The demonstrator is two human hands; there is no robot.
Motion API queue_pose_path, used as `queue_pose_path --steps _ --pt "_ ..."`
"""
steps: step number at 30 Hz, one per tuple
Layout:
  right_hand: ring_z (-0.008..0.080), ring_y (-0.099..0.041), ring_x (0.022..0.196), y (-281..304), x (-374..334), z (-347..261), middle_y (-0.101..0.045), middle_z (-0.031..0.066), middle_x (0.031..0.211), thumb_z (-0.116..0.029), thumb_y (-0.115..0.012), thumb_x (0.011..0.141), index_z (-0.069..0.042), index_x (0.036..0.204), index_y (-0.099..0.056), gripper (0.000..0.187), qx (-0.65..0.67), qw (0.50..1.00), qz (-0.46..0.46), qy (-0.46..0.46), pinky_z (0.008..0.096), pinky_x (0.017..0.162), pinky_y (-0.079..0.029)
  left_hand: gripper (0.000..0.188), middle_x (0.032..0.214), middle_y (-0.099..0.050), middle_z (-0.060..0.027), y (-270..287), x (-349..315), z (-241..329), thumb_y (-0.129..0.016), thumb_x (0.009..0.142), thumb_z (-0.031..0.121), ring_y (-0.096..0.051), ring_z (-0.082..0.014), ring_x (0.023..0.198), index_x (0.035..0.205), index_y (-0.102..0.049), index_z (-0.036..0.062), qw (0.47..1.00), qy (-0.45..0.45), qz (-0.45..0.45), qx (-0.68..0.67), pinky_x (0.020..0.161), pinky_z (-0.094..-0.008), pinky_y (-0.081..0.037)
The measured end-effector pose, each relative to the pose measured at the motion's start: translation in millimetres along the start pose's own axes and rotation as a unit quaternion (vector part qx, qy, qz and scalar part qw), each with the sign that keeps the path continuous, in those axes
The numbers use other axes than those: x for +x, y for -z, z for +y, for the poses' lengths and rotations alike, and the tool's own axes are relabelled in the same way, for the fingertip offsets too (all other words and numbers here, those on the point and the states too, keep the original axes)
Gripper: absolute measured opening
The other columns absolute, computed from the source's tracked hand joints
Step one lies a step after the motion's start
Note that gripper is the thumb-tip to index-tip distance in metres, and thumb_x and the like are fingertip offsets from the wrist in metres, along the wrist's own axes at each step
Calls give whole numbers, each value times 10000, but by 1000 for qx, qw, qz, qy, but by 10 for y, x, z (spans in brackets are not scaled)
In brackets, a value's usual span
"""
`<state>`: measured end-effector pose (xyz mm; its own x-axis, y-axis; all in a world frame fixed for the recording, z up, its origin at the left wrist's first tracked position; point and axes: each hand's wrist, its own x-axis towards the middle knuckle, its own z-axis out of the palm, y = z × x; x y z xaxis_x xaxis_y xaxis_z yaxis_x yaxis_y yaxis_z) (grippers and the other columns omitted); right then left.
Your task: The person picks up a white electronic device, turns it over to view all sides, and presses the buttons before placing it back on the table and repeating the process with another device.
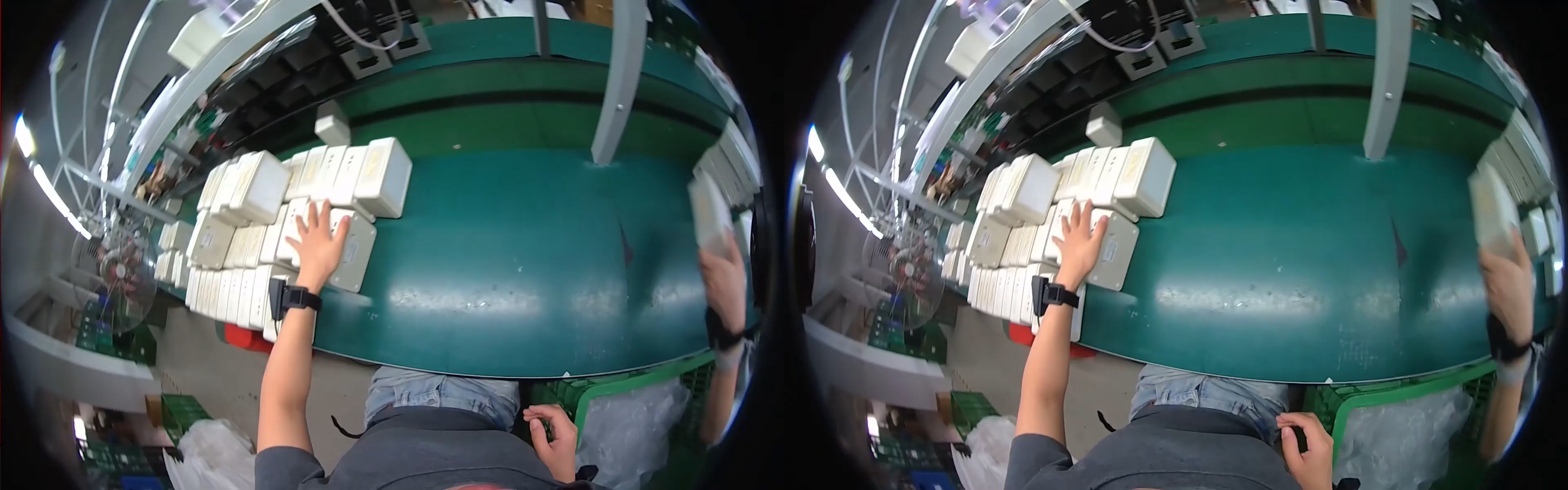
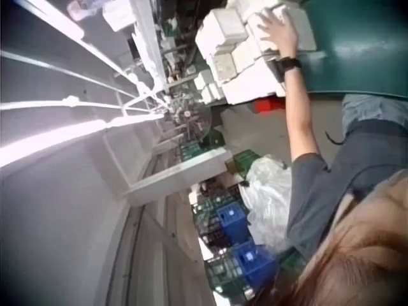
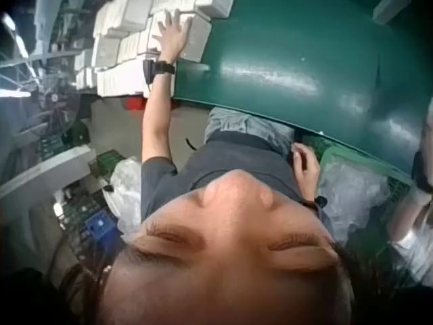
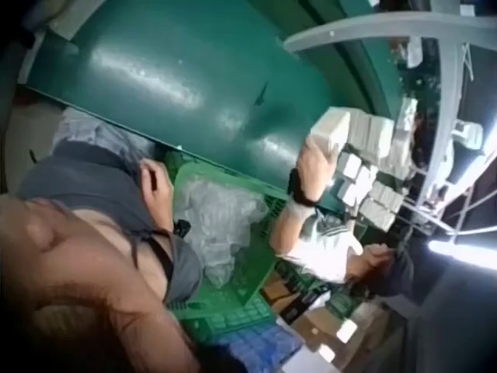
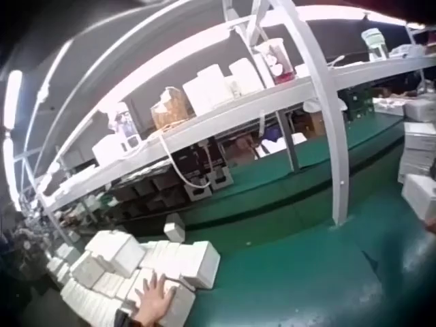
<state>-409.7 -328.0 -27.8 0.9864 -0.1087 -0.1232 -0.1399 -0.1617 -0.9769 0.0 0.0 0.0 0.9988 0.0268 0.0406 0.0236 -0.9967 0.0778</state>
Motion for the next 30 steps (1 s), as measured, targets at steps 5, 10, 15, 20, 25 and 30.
queue_pose_path --steps 5,10,15,20,25,30 --pt "302 -653 910 -54 92 -104 -651 174 1006 -101 -648 889 10 1203 -526 355 0 999 33 4 404 818 -533 736 1567 -212 -176 58 -14 -58 -370 933 625 -124 -480 1425 1506 -284 171 998 -49 36 -13 1058 -725 -31" --pt "218 -631 963 -12 131 -414 -654 109 1070 -111 -553 980 -17 1153 -619 207 68 995 46 -51 320 845 -486 746 1530 -268 -228 425 70 -319 -428 945 580 -229 -414 1419 1507 -260 119 980 -132 -88 -117 1128 -577 -155" --pt "197 -626 946 19 163 -477 -653 114 1057 -97 -557 974 15 1131 -614 201 138 984 65 -88 315 831 -483 786 1487 -342 -231 1530 325 -285 -466 950 568 -367 -290 1373 1498 -237 53 935 -191 -269 -129 1094 -415 -345" --pt "193 -621 956 34 95 -452 -651 126 1058 -92 -562 968 18 1127 -609 199 167 973 110 -118 318 826 -489 662 1281 -567 -134 1955 1383 -148 -487 952 523 -551 -243 1156 1436 -391 81 964 -158 -215 -15 950 -356 -440" --pt "215 -614 970 139 25 -393 -644 147 1065 -148 -603 946 16 1163 -573 274 250 956 114 -105 334 839 -486 773 1320 -539 -139 1412 2356 149 -493 915 605 -534 -273 1193 1444 -362 57 977 -147 -146 -41 924 -367 -468" --pt "242 -610 930 336 -23 -401 -630 168 1046 -217 -645 911 34 1229 -504 429 385 905 127 -127 357 844 -484 996 1357 -504 -207 566 3179 278 -538 807 729 -502 -338 1251 1442 -317 -6 993 -62 -98 -1 948 -413 -476"
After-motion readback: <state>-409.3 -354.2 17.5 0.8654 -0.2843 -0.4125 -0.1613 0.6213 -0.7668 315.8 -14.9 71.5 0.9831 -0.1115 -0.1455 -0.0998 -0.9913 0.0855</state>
